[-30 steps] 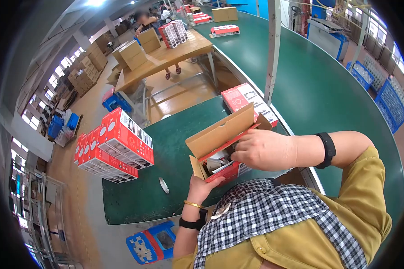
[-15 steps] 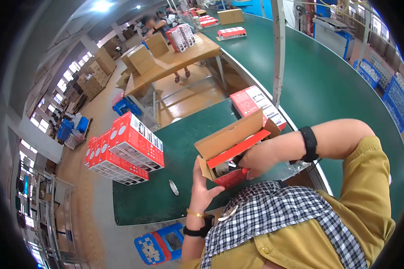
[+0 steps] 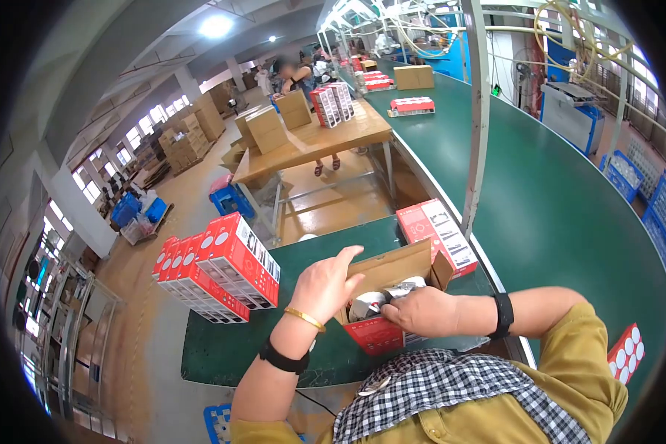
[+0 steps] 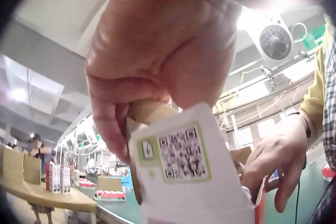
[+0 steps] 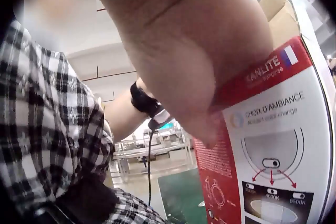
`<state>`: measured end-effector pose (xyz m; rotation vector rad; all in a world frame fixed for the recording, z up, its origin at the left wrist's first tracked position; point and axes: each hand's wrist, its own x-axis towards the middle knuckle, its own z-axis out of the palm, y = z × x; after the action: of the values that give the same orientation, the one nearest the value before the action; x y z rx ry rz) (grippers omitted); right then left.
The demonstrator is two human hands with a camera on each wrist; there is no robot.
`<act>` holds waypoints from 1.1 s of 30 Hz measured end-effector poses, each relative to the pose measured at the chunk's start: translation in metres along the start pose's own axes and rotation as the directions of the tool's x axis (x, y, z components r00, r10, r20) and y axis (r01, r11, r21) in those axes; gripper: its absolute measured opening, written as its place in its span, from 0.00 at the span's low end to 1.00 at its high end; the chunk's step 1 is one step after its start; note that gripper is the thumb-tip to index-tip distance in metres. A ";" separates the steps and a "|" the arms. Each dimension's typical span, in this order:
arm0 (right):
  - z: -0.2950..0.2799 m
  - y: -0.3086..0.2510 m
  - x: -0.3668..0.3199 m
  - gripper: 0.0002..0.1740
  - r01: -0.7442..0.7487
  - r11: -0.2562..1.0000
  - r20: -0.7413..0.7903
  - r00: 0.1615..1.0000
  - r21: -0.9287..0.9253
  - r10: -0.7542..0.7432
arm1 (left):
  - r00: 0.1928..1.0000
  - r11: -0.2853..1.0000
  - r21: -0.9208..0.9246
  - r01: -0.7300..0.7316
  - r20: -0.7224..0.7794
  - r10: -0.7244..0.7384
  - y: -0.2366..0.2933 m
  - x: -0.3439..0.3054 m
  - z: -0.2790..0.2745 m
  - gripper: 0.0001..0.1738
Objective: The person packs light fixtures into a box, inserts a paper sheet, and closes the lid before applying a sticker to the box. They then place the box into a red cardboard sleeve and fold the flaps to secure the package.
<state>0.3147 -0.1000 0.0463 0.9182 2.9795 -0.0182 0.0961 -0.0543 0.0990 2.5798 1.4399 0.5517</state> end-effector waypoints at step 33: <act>-0.012 0.017 0.010 0.13 0.110 0.961 -0.431 0.902 0.252 0.010 | 0.991 -0.070 -0.997 0.019 0.029 -0.133 -0.043 -0.070 0.101 0.39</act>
<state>0.3153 -0.0802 0.0576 0.9794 3.4786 -0.2680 0.0667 -0.0843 -0.0244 1.1296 0.5477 1.1363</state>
